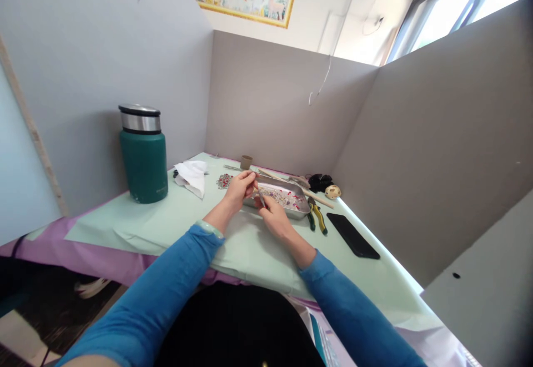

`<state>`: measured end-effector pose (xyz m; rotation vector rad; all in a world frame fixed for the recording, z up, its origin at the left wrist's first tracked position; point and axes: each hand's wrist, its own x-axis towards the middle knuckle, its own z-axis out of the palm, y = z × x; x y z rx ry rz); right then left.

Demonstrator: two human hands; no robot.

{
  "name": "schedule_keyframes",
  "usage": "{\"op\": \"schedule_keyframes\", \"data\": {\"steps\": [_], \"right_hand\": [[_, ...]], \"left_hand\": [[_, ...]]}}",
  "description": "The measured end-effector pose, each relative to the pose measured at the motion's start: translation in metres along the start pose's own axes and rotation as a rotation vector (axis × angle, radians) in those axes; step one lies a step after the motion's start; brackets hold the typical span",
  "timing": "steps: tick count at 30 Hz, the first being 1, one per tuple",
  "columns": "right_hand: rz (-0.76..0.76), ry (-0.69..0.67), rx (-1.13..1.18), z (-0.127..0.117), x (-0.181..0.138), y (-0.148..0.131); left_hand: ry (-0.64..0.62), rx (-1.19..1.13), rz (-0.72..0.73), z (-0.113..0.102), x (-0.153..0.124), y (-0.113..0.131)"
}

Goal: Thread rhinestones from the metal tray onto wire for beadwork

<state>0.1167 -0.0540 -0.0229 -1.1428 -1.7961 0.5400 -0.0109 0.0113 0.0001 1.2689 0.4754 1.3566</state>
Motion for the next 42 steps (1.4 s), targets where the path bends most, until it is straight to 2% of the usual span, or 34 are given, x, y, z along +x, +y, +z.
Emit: {"op": "schedule_keyframes", "data": {"steps": [3,6,8,10,12,17,22,26,33,42], "right_hand": [[0.191,0.027,0.432,-0.008,0.004,-0.004],[0.347,-0.093,0.791,-0.016,0.004,-0.006],[0.439,-0.23,0.913,-0.019,0.003,-0.008],[0.443,-0.288,0.914,-0.021,0.002,-0.008],[0.365,-0.234,0.785,-0.021,0.003,-0.007],[0.201,0.043,0.141,-0.019,0.009,0.004],[0.084,0.149,-0.3,-0.022,0.007,0.004],[0.032,0.164,-0.614,-0.022,0.003,0.001],[0.084,0.182,-0.88,-0.024,0.003,0.002],[0.084,0.15,-0.944,-0.026,0.002,0.001]], "left_hand": [[-0.001,0.005,0.003,-0.002,0.001,-0.001],[0.002,0.034,-0.013,-0.001,0.0,0.001],[0.002,0.071,-0.029,0.0,-0.001,0.002],[0.012,0.116,-0.038,0.002,-0.002,0.003],[0.029,0.157,-0.041,0.003,-0.002,0.003],[0.068,0.219,-0.029,0.005,-0.002,0.001],[0.073,0.3,0.013,0.008,-0.004,0.001],[0.074,0.337,0.033,0.008,-0.002,-0.001],[0.078,0.5,0.102,0.004,0.002,-0.006],[0.079,0.757,0.157,0.004,0.0,-0.002]]}}
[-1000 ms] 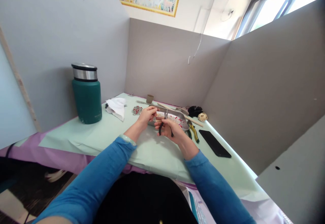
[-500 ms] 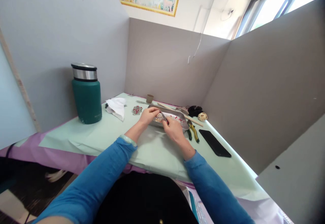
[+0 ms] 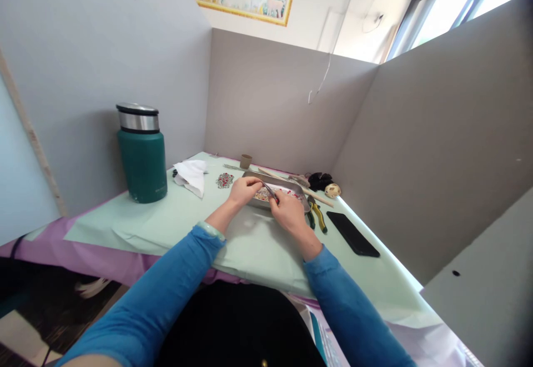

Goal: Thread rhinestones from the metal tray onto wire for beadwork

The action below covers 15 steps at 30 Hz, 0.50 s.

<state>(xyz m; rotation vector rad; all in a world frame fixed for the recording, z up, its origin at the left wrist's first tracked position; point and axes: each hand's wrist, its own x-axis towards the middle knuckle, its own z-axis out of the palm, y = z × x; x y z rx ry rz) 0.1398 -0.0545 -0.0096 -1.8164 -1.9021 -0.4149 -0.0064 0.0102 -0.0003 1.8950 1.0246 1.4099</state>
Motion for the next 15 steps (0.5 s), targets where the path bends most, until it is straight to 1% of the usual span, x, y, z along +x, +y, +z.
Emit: {"op": "schedule_keyframes", "data": {"steps": [3,5,10,15], "right_hand": [[-0.012,-0.002,-0.007,0.0011,0.0004,0.0018],[-0.023,-0.004,0.001,0.0019,0.001,0.0036],[-0.066,-0.042,0.112,0.0014,0.0032,0.0081],[-0.056,-0.06,0.182,-0.0016,0.0045,0.0083]], "left_hand": [[0.004,0.112,0.04,-0.0002,-0.0002,-0.0007],[0.001,0.139,0.049,-0.0002,0.0001,-0.0016],[-0.007,0.123,0.039,-0.0005,0.0012,-0.002],[-0.022,0.093,0.03,-0.0007,0.001,-0.0016]]}}
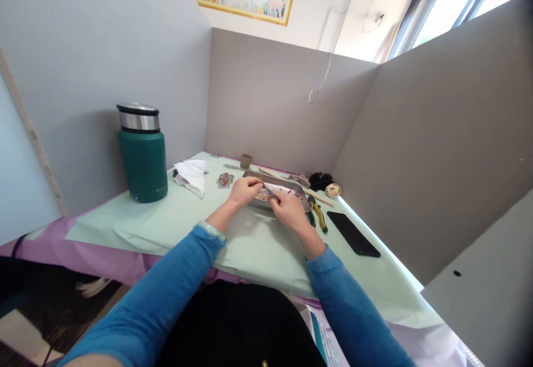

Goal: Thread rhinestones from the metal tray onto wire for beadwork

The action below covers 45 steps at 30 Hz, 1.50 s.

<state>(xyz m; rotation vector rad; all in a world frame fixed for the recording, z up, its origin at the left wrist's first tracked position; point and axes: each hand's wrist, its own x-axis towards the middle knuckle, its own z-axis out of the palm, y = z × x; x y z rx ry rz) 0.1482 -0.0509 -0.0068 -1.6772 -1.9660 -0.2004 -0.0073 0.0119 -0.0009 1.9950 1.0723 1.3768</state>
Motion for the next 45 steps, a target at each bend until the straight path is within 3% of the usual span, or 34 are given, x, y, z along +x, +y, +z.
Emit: {"op": "schedule_keyframes", "data": {"steps": [13,18,28,38,41,45], "right_hand": [[-0.006,-0.017,0.162,0.002,0.004,0.002],[0.024,-0.078,0.387,-0.003,0.004,-0.001],[0.127,-0.324,0.953,-0.007,0.0,-0.005],[0.102,-0.321,0.969,-0.01,-0.001,-0.008],[0.147,-0.415,1.076,-0.013,-0.002,-0.008],[0.192,-0.676,1.297,-0.02,-0.005,-0.009]], "left_hand": [[-0.06,-0.169,-0.032,-0.002,-0.002,0.002],[-0.074,-0.327,-0.069,-0.003,-0.003,0.006],[-0.117,-0.608,-0.175,-0.003,-0.004,0.004],[-0.137,-0.685,-0.215,-0.003,-0.003,0.003],[-0.167,-0.694,-0.191,-0.004,-0.004,0.005],[-0.215,-0.677,-0.123,-0.004,-0.006,0.006]]}}
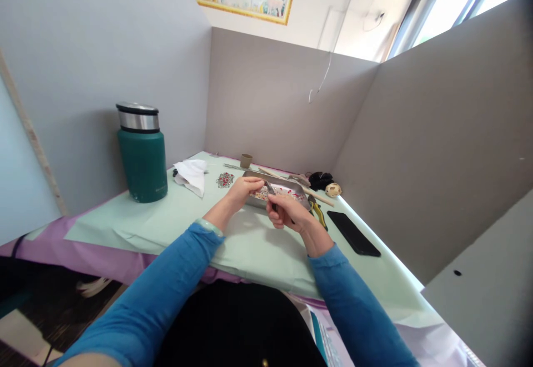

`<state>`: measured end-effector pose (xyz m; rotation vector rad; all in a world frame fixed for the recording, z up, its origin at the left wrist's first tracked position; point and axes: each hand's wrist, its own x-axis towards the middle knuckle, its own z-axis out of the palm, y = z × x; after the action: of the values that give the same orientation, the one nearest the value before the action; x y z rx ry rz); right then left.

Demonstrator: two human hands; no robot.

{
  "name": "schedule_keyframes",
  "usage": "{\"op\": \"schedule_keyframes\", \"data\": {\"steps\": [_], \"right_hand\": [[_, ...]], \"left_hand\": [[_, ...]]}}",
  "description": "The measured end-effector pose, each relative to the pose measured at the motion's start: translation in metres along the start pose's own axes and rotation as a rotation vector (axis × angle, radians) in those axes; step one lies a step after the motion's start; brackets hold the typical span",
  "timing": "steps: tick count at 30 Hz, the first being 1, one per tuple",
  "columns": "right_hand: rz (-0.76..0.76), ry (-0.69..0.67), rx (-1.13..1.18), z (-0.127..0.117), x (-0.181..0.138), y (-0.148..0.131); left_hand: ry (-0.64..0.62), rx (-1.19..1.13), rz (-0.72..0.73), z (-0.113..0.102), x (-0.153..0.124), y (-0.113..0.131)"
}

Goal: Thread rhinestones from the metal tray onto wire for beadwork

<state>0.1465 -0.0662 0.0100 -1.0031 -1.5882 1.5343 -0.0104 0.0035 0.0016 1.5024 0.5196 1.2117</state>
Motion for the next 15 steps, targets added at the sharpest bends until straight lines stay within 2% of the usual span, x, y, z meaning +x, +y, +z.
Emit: {"op": "schedule_keyframes", "data": {"steps": [3,5,7,11,13,15], "right_hand": [[0.008,-0.046,0.037,0.001,0.0,-0.001],[-0.042,0.042,-0.071,0.002,0.003,0.001],[-0.124,0.211,-0.309,0.003,0.008,0.005],[-0.268,0.627,-0.95,0.003,0.014,0.013],[-0.269,0.79,-1.195,0.004,0.014,0.015],[-0.249,0.885,-1.36,0.005,0.013,0.016]], "left_hand": [[-0.023,-0.014,0.025,0.001,0.0,-0.001],[-0.023,-0.06,0.024,0.0,0.001,-0.003],[-0.008,-0.102,0.011,0.0,0.003,-0.004],[0.044,-0.145,-0.028,-0.002,0.005,-0.005],[0.061,-0.156,-0.032,-0.002,0.005,-0.005],[0.063,-0.166,-0.037,-0.001,0.005,-0.004]]}}
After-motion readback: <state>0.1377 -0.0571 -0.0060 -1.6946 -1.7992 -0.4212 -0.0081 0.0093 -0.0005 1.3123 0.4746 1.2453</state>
